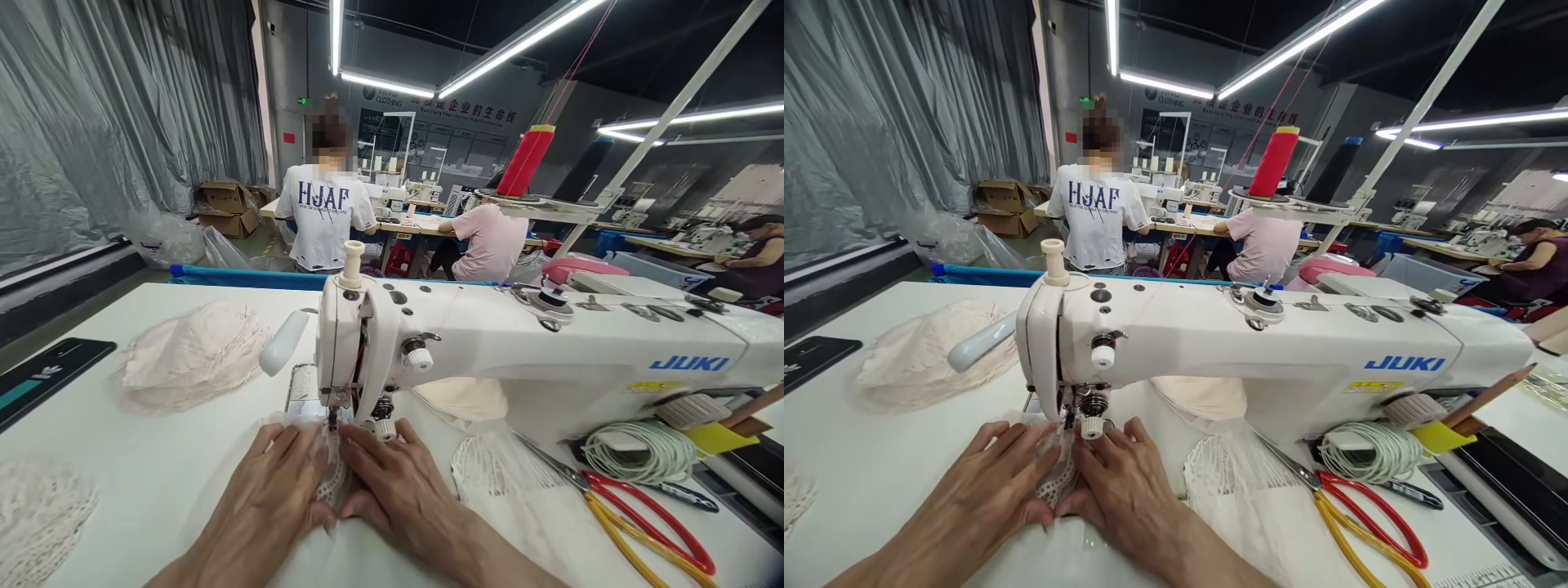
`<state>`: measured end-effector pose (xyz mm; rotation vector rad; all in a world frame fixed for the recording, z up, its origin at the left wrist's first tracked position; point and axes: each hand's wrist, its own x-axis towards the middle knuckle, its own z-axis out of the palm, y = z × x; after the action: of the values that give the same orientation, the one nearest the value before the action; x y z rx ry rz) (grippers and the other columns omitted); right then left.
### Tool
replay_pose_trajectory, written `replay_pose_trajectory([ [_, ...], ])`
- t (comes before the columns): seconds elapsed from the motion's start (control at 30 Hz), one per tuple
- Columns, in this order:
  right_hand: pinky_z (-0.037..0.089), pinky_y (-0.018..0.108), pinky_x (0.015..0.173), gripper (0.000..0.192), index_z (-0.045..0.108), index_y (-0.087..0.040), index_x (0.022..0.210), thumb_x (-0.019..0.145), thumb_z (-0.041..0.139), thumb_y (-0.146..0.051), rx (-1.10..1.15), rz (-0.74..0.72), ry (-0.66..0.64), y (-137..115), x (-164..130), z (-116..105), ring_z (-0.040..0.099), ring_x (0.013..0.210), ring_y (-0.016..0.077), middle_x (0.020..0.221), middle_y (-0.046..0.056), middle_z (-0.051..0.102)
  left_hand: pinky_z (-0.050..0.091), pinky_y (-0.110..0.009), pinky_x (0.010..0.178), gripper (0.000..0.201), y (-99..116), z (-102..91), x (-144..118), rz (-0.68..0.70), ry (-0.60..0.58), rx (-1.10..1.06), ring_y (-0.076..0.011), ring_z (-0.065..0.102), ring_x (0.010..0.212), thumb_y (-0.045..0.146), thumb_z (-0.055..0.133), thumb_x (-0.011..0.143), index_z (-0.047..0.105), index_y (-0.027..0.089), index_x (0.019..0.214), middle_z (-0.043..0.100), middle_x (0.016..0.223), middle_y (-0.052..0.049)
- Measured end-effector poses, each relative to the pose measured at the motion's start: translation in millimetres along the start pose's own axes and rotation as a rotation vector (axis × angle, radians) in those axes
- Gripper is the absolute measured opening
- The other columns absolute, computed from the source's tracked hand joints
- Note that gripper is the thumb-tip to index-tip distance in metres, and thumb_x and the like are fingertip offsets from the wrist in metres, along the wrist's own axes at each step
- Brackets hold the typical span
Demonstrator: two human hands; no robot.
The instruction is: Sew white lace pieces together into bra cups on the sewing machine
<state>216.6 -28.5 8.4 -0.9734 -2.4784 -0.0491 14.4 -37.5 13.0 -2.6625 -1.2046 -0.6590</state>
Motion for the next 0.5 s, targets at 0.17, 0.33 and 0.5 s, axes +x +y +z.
replay_pose_trajectory([
  [0.17, 0.035, 0.037, 0.075, 0.054, 0.056, -0.017, 0.091, 0.091, 0.024, -0.061, 0.034, -0.049, 0.043, -4.0, -1.3, 0.4, 0.062, 0.083, 0.0188, 0.115, 0.009, 0.062, 0.045, -0.040, 0.074, 0.029, -0.2, 3.9, -4.0, -0.020, -0.107, -0.015, -0.0268, 0.060, 0.095, 0.039, 0.074, 0.070, 0.060, 0.020, 0.087, 0.061, 0.119, -0.009],
  [0.33, 0.036, 0.038, 0.076, 0.058, 0.056, -0.017, 0.094, 0.087, 0.025, -0.066, -0.007, -0.024, 0.021, -4.4, -2.2, 0.0, 0.061, 0.077, 0.0197, 0.108, 0.011, 0.064, 0.044, -0.041, 0.073, 0.036, 1.1, 8.3, -8.3, -0.069, -0.147, -0.002, -0.0297, 0.058, 0.098, 0.042, 0.078, 0.064, 0.060, 0.021, 0.088, 0.054, 0.130, -0.011],
  [0.5, 0.036, 0.036, 0.074, 0.061, 0.056, -0.017, 0.102, 0.085, 0.026, -0.067, -0.011, -0.052, 0.037, -5.4, -1.9, -0.9, 0.061, 0.075, 0.0185, 0.100, 0.009, 0.065, 0.043, -0.040, 0.077, 0.047, 1.7, 4.2, -6.3, -0.068, -0.171, 0.102, -0.0272, 0.057, 0.095, 0.033, 0.072, 0.071, 0.056, 0.018, 0.113, 0.056, 0.128, -0.011],
])
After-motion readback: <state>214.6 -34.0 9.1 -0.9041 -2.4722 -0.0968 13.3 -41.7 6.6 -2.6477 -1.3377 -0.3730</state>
